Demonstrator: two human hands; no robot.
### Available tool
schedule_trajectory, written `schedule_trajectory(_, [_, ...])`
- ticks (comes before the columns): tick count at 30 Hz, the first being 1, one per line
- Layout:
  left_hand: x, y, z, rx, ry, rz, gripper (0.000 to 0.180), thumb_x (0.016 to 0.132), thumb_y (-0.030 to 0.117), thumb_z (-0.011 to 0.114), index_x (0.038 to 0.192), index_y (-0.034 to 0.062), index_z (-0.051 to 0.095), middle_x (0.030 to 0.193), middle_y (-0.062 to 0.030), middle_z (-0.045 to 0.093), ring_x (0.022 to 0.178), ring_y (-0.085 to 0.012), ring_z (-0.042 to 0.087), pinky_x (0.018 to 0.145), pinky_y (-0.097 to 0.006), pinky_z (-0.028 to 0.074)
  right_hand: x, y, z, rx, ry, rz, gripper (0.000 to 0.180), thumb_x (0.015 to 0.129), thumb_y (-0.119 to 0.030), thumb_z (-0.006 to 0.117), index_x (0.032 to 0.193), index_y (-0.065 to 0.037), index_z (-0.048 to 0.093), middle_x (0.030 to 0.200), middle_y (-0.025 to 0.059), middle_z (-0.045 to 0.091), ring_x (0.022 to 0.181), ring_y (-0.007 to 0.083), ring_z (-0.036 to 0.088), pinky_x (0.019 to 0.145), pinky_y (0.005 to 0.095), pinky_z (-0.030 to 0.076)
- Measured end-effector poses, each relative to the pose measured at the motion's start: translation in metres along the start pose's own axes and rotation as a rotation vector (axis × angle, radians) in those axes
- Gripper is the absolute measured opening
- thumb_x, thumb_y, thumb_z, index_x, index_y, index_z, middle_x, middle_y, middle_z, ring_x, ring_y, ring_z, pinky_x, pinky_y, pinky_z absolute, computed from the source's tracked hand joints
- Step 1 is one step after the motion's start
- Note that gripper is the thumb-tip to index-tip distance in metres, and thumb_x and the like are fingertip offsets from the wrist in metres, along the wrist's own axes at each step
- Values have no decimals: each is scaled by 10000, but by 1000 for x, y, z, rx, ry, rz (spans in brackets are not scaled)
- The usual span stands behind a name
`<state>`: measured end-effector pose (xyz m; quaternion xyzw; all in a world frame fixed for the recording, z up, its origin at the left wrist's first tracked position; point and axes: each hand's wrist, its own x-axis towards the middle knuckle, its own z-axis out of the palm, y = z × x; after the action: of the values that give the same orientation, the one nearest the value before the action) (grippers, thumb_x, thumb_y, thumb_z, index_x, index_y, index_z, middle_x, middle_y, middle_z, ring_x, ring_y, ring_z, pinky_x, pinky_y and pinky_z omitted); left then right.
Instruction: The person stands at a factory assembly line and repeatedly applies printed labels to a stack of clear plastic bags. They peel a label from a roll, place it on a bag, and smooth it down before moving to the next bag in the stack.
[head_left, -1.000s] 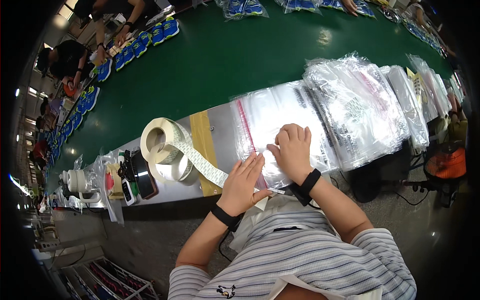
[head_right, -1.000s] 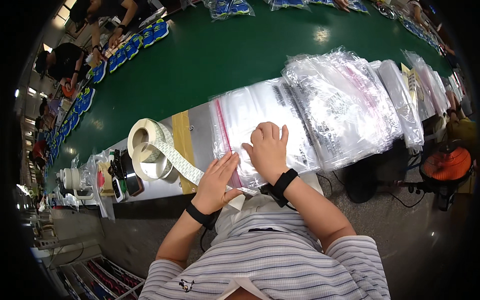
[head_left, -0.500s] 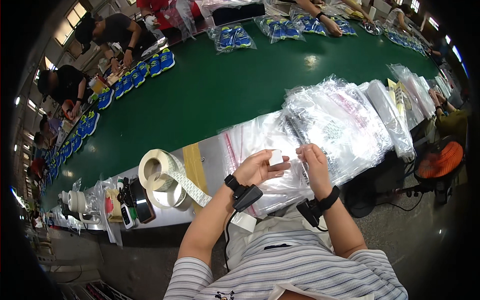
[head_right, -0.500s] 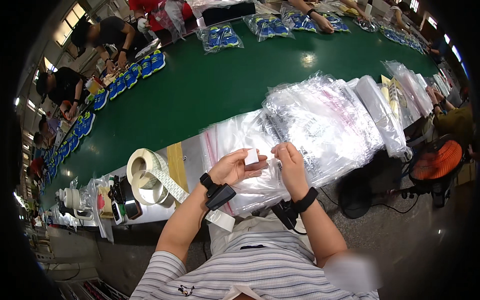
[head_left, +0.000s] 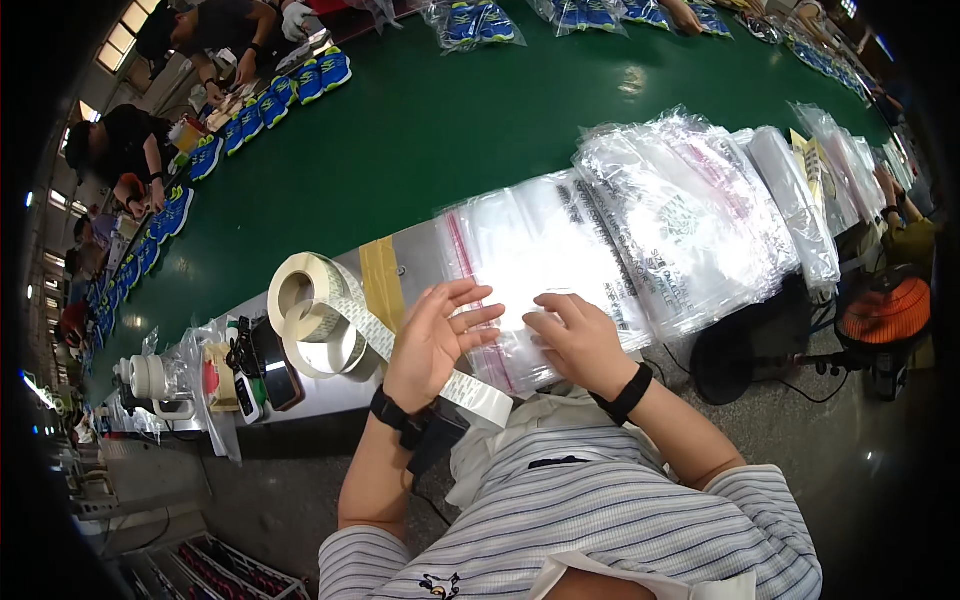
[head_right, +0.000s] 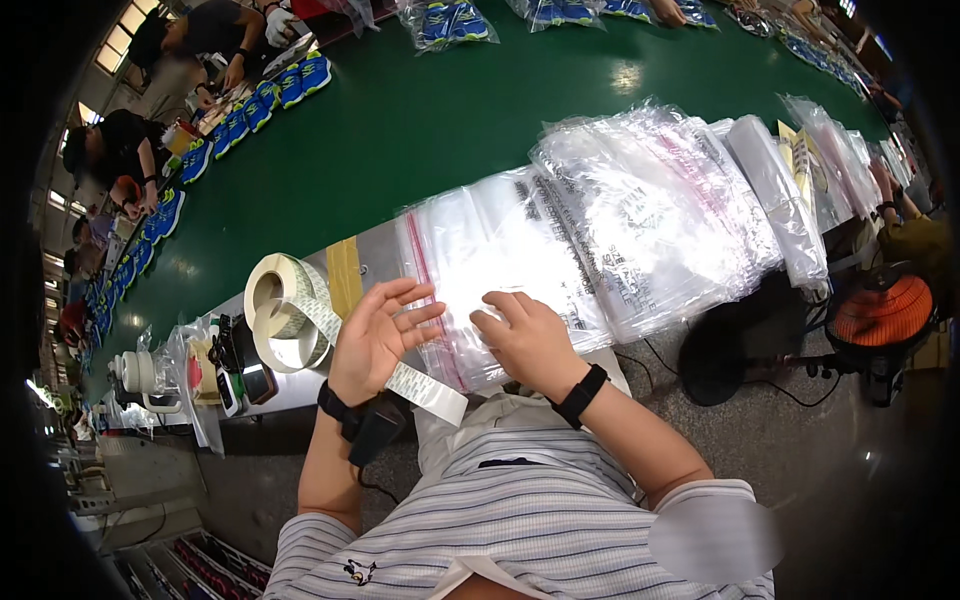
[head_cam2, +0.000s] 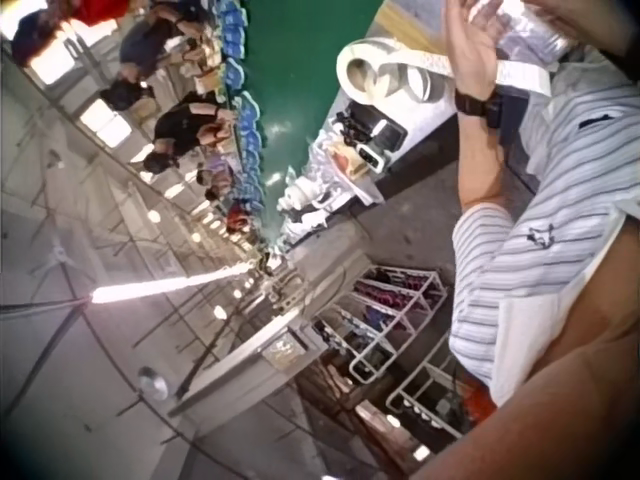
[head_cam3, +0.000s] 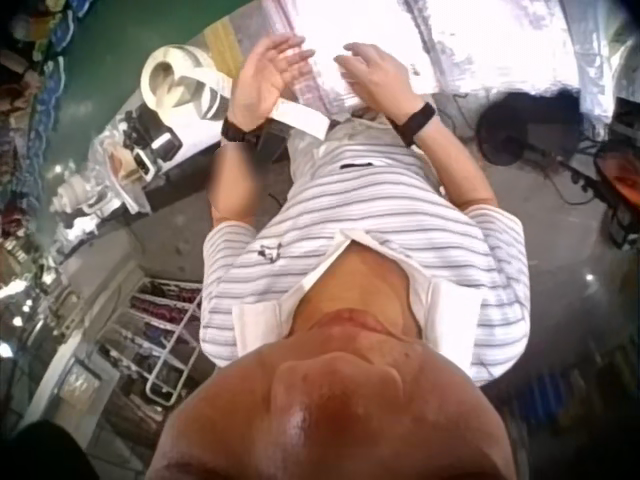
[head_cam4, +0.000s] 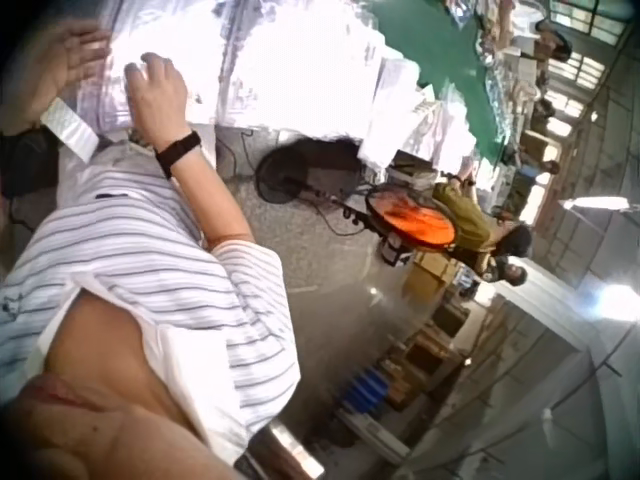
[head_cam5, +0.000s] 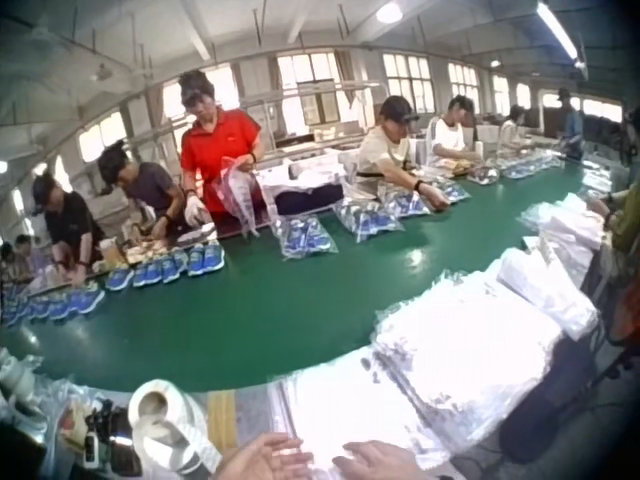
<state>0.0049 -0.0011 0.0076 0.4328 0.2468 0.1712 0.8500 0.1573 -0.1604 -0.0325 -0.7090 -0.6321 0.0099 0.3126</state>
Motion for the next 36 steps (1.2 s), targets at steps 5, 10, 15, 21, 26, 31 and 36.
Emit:
schedule_trajectory(5, [4, -46, -2, -16, -182, -218, 382, 1004, 279, 367, 1225, -22, 449, 1142, -217, 576, 988, -307, 621, 800, -392, 540, 23, 16, 4, 866, -2, 708, 263, 941, -242, 527, 844, -28, 645, 875, 81, 644, 765, 161, 635, 648, 267, 500])
schedule_trajectory(10, [9, -49, 0, -102, 77, -197, 598, 1000, 252, 369, 1488, 171, 32, 1313, -247, 449, 1044, -367, 590, 798, -424, 538, 17, 88, -86, 967, 644, 830, 309, 961, -273, 456, 924, -9, 611, 893, 85, 642, 783, 180, 628, 678, 296, 492])
schedule_trajectory(15, [-66, -29, -23, 48, 6, -177, 432, 997, 279, 349, 1287, -29, 436, 981, -240, 634, 691, -277, 667, 594, -332, 555, -72, 161, -151, -532, 401, 1008, 210, 859, -188, 588, 929, 10, 595, 946, 140, 618, 863, 278, 601, 743, 376, 471])
schedule_trajectory(21, [-117, -66, -66, 552, 349, -339, 373, 943, 338, 532, 1017, -15, 625, 743, -24, 603, 656, -74, 558, 563, -201, 421, -76, 105, -128, -698, 581, 439, 188, 823, -52, 619, 998, 9, 587, 1119, 173, 549, 1050, 328, 525, 885, 421, 426])
schedule_trajectory(26, [-91, -88, -39, 221, 367, -240, 211, 930, 216, 573, 999, 22, 621, 757, 15, 567, 626, -45, 486, 574, -193, 410, 0, -8, -42, 293, 76, 244, 131, 823, -16, 611, 954, -12, 608, 975, 118, 624, 872, 260, 611, 716, 355, 488])
schedule_trajectory(31, [-94, -60, -21, 171, 338, -102, 196, 920, 202, 601, 956, 11, 627, 711, 37, 562, 610, -27, 467, 530, -185, 375, 21, -43, 18, 940, -557, 359, 151, 894, -92, 593, 1006, 9, 597, 898, 55, 626, 750, 115, 581, 692, 265, 480])
schedule_trajectory(36, [-90, -43, -15, 830, 696, 403, 207, 835, 120, 677, 997, 12, 605, 873, -58, 589, 641, -90, 514, 553, -223, 420, 34, -45, 27, 963, -417, 379, 83, 850, -79, 610, 886, -4, 607, 795, 66, 574, 640, 124, 539, 606, 259, 447])
